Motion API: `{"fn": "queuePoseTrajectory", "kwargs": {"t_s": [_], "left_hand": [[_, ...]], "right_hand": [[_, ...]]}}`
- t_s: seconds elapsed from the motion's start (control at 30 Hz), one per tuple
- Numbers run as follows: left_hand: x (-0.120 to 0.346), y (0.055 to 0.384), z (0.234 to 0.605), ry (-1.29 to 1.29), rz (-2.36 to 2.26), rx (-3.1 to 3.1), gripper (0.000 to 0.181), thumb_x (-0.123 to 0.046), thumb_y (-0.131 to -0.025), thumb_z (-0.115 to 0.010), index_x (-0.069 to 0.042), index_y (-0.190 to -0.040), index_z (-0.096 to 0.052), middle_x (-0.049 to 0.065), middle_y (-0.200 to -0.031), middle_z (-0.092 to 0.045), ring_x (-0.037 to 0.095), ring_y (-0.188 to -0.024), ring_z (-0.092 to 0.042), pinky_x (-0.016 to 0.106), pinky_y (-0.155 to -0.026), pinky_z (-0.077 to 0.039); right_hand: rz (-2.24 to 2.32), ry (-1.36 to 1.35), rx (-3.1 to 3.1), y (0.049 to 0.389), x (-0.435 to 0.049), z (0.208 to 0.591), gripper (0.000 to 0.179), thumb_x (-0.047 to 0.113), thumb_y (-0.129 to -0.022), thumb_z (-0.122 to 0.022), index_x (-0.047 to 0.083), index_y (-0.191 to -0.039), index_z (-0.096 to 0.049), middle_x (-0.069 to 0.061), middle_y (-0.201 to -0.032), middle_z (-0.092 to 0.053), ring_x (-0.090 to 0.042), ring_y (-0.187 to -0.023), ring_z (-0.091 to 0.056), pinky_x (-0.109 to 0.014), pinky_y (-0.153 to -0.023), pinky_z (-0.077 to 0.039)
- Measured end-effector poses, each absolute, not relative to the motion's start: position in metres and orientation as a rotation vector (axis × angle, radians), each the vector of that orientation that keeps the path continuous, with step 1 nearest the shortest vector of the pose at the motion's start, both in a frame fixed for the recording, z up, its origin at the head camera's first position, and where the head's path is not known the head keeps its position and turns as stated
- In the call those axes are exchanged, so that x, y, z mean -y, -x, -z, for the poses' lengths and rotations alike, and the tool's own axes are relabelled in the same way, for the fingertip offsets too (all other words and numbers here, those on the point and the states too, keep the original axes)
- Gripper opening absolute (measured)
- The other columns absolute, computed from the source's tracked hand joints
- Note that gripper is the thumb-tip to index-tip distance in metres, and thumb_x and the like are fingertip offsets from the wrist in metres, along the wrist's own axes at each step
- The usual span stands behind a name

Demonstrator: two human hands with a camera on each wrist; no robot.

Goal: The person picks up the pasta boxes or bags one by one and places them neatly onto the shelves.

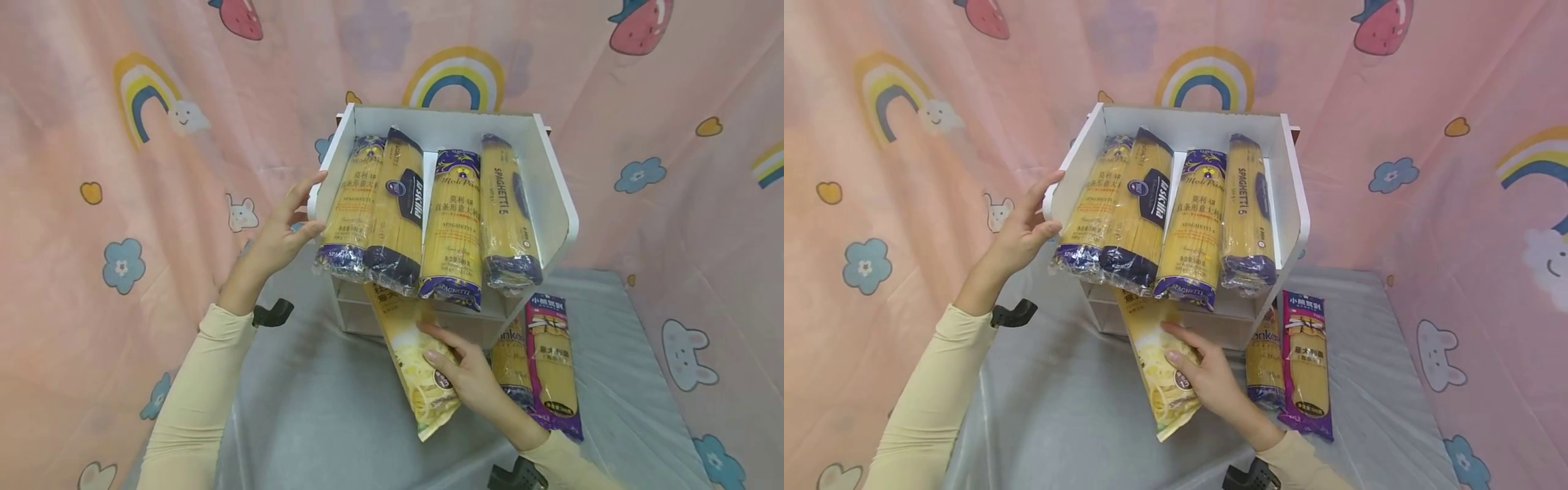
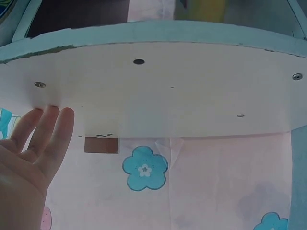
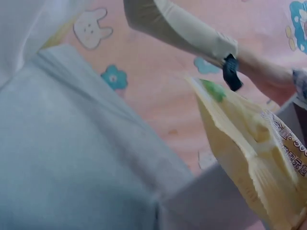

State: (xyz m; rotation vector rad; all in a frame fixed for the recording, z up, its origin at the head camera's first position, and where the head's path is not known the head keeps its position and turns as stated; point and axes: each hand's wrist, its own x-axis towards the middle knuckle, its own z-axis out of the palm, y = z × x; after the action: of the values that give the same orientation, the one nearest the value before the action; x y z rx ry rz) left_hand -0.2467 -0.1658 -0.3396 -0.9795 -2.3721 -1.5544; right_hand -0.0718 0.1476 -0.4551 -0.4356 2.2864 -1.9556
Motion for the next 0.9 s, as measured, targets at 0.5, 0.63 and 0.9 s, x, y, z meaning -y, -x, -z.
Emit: {"fn": "queuePoseTrajectory", "kwargs": {"t_s": [0.5,0.63,0.9], "left_hand": [[0.163,0.245,0.339,0.986,1.571,2.363,0.09,-0.071,-0.082,-0.056,-0.026,-0.155,-0.029,0.015,-0.144,-0.044,0.029,-0.113,-0.056,0.017,-0.089,-0.051],[0.163,0.246,0.34,0.99,1.571,2.351,0.091,-0.071,-0.082,-0.056,-0.025,-0.156,-0.029,0.015,-0.144,-0.044,0.025,-0.114,-0.055,0.018,-0.09,-0.051],[0.164,0.249,0.342,1.004,1.567,2.324,0.091,-0.071,-0.083,-0.055,-0.023,-0.155,-0.029,0.015,-0.144,-0.043,0.014,-0.111,-0.053,0.016,-0.089,-0.051]], "right_hand": [[2.142,0.417,-1.892,0.082,-0.1,0.481,0.1,0.018,-0.082,-0.082,0.009,-0.158,-0.019,-0.025,-0.159,-0.017,-0.014,-0.13,-0.048,-0.013,-0.099,-0.048],[1.97,0.519,-2.059,0.082,-0.101,0.487,0.112,0.014,-0.075,-0.087,0.022,-0.16,-0.015,-0.017,-0.163,-0.01,-0.034,-0.143,-0.031,-0.012,-0.108,-0.038],[1.753,0.406,-2.431,0.076,-0.106,0.498,0.088,0.026,-0.075,-0.087,0.038,-0.149,-0.042,-0.003,-0.157,-0.042,-0.015,-0.113,-0.059,-0.029,-0.091,-0.053]]}}
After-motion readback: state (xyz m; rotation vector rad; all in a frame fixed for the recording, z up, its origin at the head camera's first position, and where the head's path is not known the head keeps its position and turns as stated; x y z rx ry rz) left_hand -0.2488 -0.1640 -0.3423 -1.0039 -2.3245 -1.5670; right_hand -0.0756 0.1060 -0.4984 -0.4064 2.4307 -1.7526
